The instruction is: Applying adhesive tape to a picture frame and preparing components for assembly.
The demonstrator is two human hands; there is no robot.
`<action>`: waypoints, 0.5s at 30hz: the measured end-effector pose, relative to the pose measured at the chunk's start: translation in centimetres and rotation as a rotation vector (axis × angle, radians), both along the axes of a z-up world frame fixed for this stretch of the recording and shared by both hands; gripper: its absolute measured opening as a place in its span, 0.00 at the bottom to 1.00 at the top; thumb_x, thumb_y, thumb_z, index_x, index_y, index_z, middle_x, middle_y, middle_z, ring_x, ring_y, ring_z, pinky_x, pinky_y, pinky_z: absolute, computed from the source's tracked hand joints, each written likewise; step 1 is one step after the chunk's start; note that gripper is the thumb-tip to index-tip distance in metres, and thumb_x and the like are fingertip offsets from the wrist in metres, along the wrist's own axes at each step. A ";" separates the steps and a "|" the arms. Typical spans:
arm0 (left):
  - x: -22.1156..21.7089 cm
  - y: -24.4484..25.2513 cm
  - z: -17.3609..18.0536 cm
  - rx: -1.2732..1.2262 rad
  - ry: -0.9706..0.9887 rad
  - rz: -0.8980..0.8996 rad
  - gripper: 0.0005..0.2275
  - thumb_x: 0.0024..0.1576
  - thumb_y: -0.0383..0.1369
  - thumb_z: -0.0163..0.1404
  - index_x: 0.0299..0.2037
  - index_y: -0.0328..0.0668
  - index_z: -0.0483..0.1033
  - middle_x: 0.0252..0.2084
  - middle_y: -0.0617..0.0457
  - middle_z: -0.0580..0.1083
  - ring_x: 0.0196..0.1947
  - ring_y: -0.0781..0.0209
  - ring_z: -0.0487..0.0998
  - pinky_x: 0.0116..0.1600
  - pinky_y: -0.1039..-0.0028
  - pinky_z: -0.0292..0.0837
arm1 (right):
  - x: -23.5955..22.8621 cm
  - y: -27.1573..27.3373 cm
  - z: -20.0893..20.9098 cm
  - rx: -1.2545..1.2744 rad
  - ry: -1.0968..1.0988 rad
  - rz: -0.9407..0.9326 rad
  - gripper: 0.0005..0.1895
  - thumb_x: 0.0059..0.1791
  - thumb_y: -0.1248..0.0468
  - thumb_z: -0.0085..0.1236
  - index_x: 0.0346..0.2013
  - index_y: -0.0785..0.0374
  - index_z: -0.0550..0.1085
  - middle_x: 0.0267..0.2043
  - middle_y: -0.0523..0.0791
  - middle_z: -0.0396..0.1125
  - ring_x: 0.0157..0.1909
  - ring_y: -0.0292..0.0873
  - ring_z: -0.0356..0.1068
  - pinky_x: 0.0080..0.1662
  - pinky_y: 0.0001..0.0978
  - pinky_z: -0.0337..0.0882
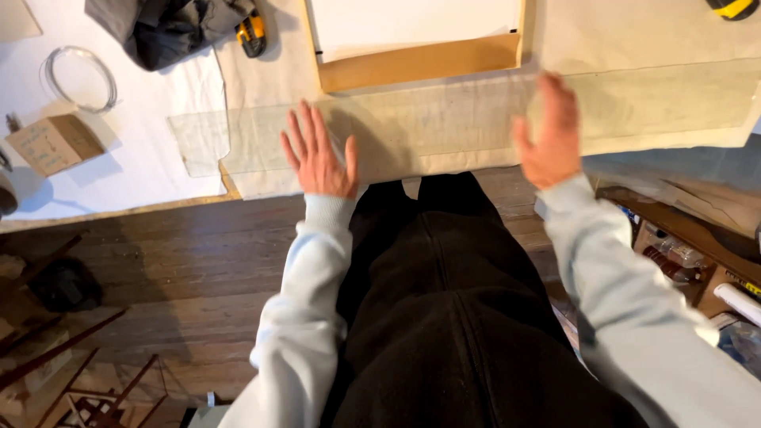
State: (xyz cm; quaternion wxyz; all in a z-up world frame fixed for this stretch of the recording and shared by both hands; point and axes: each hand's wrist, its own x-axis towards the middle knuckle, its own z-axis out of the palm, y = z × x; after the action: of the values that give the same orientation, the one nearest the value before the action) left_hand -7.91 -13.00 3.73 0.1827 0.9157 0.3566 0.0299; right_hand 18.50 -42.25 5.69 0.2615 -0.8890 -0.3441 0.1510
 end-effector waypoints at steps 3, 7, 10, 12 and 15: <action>-8.5 -4.7 -0.2 -0.375 -0.328 0.132 0.23 0.67 0.36 0.53 0.71 0.34 0.71 0.71 0.39 0.72 0.72 0.38 0.73 0.77 0.59 0.67 | -2.2 -7.4 0.6 0.095 0.276 -0.323 0.22 0.62 0.62 0.53 0.69 0.68 0.68 0.70 0.56 0.66 0.71 0.56 0.65 0.71 0.46 0.65; -11.9 -6.7 -6.4 -1.629 -0.872 1.000 0.22 0.68 0.46 0.54 0.62 0.35 0.71 0.64 0.39 0.75 0.69 0.39 0.75 0.74 0.50 0.69 | -5.2 -11.2 -3.9 0.459 1.302 -0.922 0.14 0.59 0.62 0.49 0.55 0.66 0.75 0.55 0.49 0.75 0.56 0.47 0.73 0.59 0.40 0.73; -11.9 -6.1 -8.2 -1.843 -1.242 1.118 0.26 0.66 0.49 0.53 0.68 0.41 0.66 0.69 0.47 0.70 0.71 0.43 0.71 0.76 0.49 0.64 | -6.3 -10.7 -6.8 0.825 1.526 -0.867 0.16 0.57 0.71 0.48 0.59 0.63 0.73 0.59 0.46 0.71 0.62 0.45 0.70 0.64 0.40 0.70; -11.2 -6.0 -8.1 -1.849 -1.235 1.090 0.29 0.65 0.51 0.54 0.72 0.46 0.65 0.71 0.51 0.69 0.71 0.45 0.69 0.75 0.48 0.62 | -6.3 -9.6 -7.8 0.933 1.525 -0.797 0.16 0.57 0.75 0.48 0.58 0.63 0.72 0.59 0.46 0.71 0.62 0.45 0.69 0.64 0.42 0.69; -9.6 -5.2 -7.7 -1.859 -1.134 1.150 0.31 0.62 0.52 0.54 0.73 0.52 0.63 0.72 0.55 0.67 0.71 0.47 0.68 0.74 0.47 0.61 | -6.2 -8.0 -8.4 0.871 1.506 -0.808 0.14 0.55 0.76 0.48 0.53 0.63 0.74 0.54 0.46 0.73 0.57 0.46 0.72 0.60 0.42 0.70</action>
State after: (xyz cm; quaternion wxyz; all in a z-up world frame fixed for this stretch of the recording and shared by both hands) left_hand -17.56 -18.25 -3.92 0.8543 0.0049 0.4641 0.2342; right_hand 12.32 -50.21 -2.66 0.7538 -0.4351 0.2209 0.4401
